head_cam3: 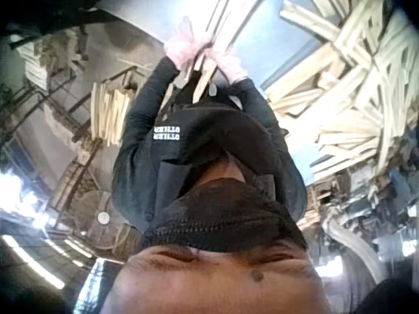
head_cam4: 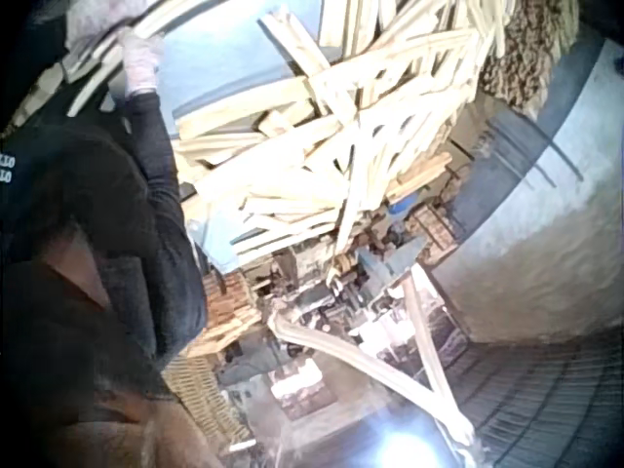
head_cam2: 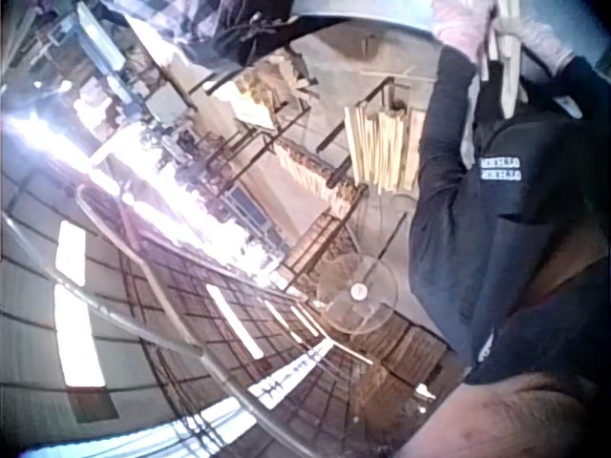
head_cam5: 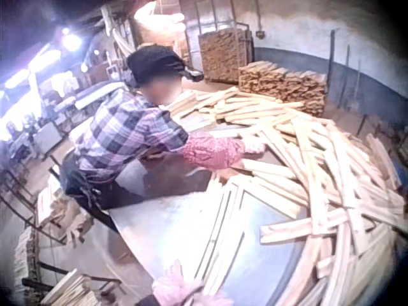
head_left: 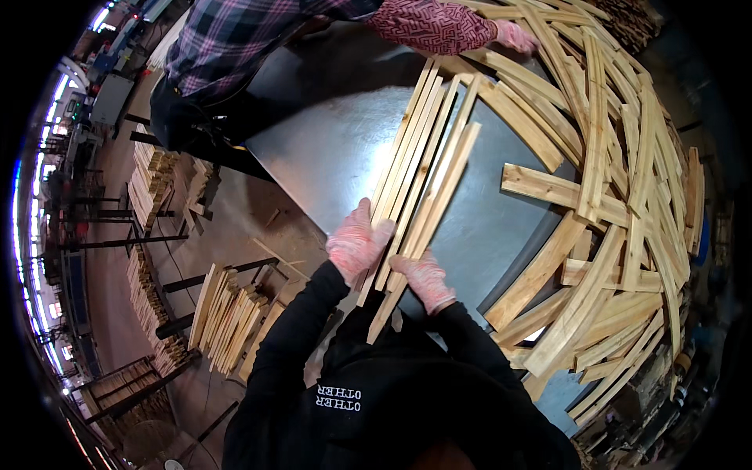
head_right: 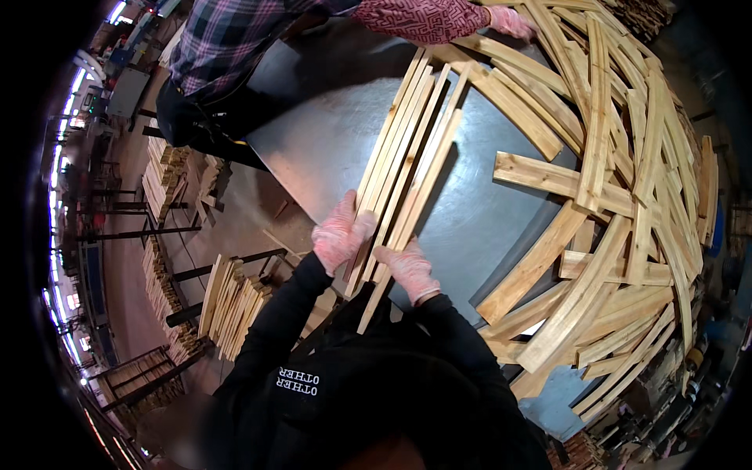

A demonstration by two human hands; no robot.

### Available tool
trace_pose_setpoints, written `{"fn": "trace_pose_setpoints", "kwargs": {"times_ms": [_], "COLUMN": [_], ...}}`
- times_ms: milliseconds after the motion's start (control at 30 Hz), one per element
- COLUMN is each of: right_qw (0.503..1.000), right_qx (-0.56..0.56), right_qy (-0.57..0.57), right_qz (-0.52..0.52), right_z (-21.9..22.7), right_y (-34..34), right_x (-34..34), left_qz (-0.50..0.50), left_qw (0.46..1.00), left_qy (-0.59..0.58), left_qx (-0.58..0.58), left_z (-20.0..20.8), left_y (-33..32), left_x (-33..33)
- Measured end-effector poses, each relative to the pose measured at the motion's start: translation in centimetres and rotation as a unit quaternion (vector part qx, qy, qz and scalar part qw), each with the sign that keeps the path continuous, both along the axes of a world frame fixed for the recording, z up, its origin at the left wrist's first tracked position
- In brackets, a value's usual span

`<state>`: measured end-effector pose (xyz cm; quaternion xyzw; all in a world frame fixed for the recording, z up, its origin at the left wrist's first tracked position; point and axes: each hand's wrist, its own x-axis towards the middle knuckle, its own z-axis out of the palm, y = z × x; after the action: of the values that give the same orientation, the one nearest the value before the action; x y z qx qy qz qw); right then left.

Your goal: The person sorts and stacks light-colored wooden planks on a metal table. They pick up planks from a disorganized pile, align them, and place them into a neat stack.

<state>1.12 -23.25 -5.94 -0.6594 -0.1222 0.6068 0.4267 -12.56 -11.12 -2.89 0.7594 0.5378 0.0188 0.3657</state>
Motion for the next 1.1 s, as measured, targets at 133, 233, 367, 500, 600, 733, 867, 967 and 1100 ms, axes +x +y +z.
{"fn": "trace_pose_setpoints", "kwargs": {"times_ms": [133,233,367,500,600,733,867,967,1100], "right_qw": [0.995,0.986,0.941,0.953,0.979,0.973,0.96,0.924,0.815], "right_qx": [0.065,0.022,-0.064,-0.071,-0.061,-0.086,-0.012,0.019,0.036], "right_qy": [-0.067,-0.155,-0.181,-0.199,-0.183,-0.146,-0.212,-0.25,-0.559], "right_qz": [-0.036,0.059,0.28,0.217,0.069,0.155,0.18,0.29,-0.148], "right_z": [0.1,-2.6,3.1,0.5,2.1,3.1,2.0,3.4,5.7], "right_y": [-1.4,0.2,2.1,3.1,5.6,10.6,12.1,14.1,23.1], "right_x": [1.1,4.7,-1.1,-4.5,-0.4,2.3,-0.8,2.9,14.4], "left_qz": [-0.041,-0.019,0.023,-0.016,-0.028,-0.035,-0.058,-0.072,-0.037], "left_qw": [0.985,0.989,0.998,0.992,0.976,0.988,0.984,0.959,0.962], "left_qy": [0.155,0.146,-0.031,0.094,0.182,0.11,0.071,0.173,0.183], "left_qx": [0.07,0.029,0.048,0.082,0.118,0.102,0.154,0.212,0.197], "left_z": [0.5,0.8,-1.1,1.1,0.4,0.7,2.8,0.3,1.5], "left_y": [-2.6,-1.8,1.2,2.6,1.8,2.5,2.9,1.8,1.8], "left_x": [2.8,3.2,-2.1,-1.4,-0.8,-1.9,-3.2,-4.5,-4.3]}}
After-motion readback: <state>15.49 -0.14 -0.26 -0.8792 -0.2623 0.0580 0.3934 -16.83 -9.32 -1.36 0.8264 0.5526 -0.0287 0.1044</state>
